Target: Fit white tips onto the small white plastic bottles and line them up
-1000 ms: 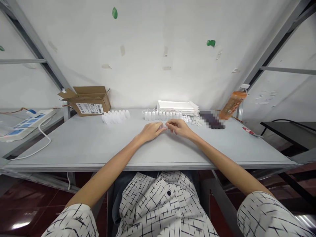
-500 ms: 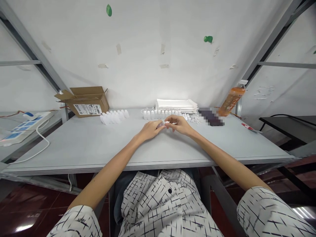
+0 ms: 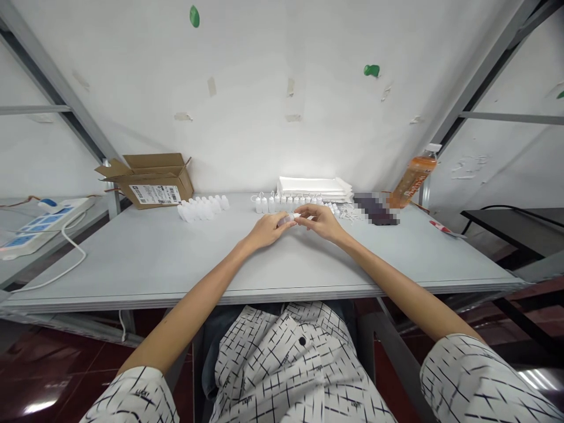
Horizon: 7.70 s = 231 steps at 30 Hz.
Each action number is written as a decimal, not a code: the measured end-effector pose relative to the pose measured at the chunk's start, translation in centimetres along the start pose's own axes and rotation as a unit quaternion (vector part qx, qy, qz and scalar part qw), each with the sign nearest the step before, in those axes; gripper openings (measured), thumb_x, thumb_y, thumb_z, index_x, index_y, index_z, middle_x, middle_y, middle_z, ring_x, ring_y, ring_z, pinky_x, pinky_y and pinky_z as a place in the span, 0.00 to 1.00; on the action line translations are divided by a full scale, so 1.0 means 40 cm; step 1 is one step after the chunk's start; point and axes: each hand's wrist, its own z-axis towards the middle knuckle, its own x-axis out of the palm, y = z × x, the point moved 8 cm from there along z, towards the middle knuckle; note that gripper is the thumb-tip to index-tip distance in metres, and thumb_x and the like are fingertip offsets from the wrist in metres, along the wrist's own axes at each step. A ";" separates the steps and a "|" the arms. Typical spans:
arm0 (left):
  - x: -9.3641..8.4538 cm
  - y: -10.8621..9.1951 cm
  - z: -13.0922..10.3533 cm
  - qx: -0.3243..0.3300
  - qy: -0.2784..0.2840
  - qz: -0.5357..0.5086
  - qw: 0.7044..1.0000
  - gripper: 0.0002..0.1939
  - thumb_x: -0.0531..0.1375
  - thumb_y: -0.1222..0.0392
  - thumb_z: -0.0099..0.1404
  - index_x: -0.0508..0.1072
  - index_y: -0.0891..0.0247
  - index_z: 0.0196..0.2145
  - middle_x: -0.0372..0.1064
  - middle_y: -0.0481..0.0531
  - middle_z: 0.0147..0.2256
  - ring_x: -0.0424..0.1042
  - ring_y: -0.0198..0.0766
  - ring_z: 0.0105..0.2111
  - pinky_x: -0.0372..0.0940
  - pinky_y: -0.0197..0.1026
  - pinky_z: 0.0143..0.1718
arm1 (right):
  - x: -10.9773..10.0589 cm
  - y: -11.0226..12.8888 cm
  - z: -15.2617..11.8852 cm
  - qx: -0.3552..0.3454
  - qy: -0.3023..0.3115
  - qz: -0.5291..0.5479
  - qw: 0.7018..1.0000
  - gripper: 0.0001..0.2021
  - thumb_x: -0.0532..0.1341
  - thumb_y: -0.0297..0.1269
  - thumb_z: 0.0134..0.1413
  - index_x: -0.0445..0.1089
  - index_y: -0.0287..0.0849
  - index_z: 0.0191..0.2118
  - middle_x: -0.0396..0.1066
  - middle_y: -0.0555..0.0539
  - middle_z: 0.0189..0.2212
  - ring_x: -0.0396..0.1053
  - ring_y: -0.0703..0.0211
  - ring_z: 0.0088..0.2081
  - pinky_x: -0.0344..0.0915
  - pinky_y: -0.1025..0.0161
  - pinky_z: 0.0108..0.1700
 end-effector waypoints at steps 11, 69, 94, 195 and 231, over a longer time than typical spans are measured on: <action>0.004 -0.002 -0.001 0.004 0.009 -0.012 1.000 0.23 0.51 0.41 0.70 0.75 0.63 0.40 0.70 0.49 0.30 0.65 0.37 0.29 0.58 0.39 0.34 | 0.006 -0.004 0.000 0.013 0.045 0.026 0.999 0.17 0.66 0.48 0.50 0.75 0.39 0.40 0.75 0.44 0.31 0.74 0.56 0.33 0.69 0.64 0.27; 0.012 -0.022 -0.004 0.005 0.049 -0.046 0.998 0.22 0.50 0.43 0.71 0.72 0.63 0.35 0.63 0.44 0.19 0.62 0.36 0.23 0.57 0.39 0.32 | 0.041 0.009 -0.015 -0.003 0.098 -0.084 0.992 0.22 0.50 0.54 0.65 0.58 0.43 0.25 0.59 0.53 0.18 0.56 0.65 0.22 0.54 0.64 0.28; -0.012 -0.045 -0.012 0.056 -0.071 0.082 0.993 0.20 0.56 0.45 0.70 0.76 0.63 0.45 0.76 0.55 0.39 0.69 0.38 0.31 0.59 0.39 0.35 | 0.046 -0.017 -0.011 0.032 0.117 0.037 0.992 0.28 0.53 0.61 0.61 0.53 0.44 0.20 0.53 0.55 0.15 0.55 0.66 0.18 0.53 0.64 0.25; -0.021 -0.057 -0.020 0.048 -0.008 0.128 0.991 0.17 0.46 0.51 0.74 0.71 0.61 0.44 0.74 0.52 0.39 0.72 0.42 0.38 0.58 0.40 0.35 | -0.003 0.005 -0.002 0.034 0.080 0.176 0.981 0.15 0.67 0.33 0.46 0.73 0.39 0.43 0.77 0.47 0.30 0.71 0.63 0.25 0.70 0.63 0.26; 0.022 -0.051 -0.024 0.090 0.031 0.240 0.966 0.16 0.46 0.54 0.74 0.70 0.62 0.40 0.73 0.55 0.38 0.72 0.43 0.37 0.56 0.39 0.30 | 0.039 -0.019 -0.011 0.067 0.117 0.141 0.981 0.15 0.64 0.29 0.43 0.72 0.38 0.42 0.76 0.50 0.25 0.72 0.62 0.22 0.71 0.63 0.29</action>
